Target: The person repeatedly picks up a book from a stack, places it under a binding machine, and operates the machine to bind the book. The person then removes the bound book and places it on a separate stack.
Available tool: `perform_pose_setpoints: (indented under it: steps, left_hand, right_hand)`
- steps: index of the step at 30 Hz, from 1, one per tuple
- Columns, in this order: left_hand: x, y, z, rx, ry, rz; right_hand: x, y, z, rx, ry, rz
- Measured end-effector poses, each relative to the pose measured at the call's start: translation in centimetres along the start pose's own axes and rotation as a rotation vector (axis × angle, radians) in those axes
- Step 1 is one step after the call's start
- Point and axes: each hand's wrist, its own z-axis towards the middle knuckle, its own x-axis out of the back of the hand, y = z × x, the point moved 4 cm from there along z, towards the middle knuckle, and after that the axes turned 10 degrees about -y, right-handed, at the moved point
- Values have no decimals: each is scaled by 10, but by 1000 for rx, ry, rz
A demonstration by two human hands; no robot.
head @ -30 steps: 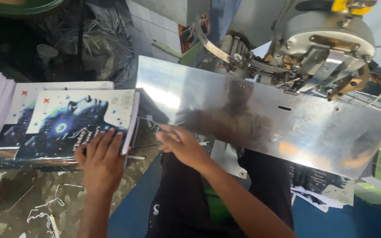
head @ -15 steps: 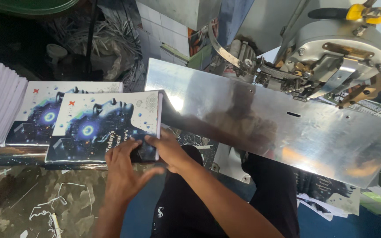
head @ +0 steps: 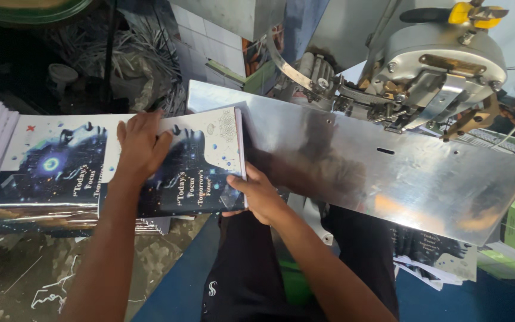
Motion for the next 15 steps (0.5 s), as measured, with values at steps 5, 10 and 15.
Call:
perform_pose_setpoints:
  steps: [5,10,15]
  left_hand:
    - [-12,-5,16,57,-130,-84]
    - [-12,-2,19,59,-100,-111]
    - [-10,-1,17,34,-63,-151]
  right_hand:
    - [13,-6,-8,-10,25,-20]
    - [16,-6,-10,-34,23,-23]
    - [17,-3,-10,-50,21,-15]
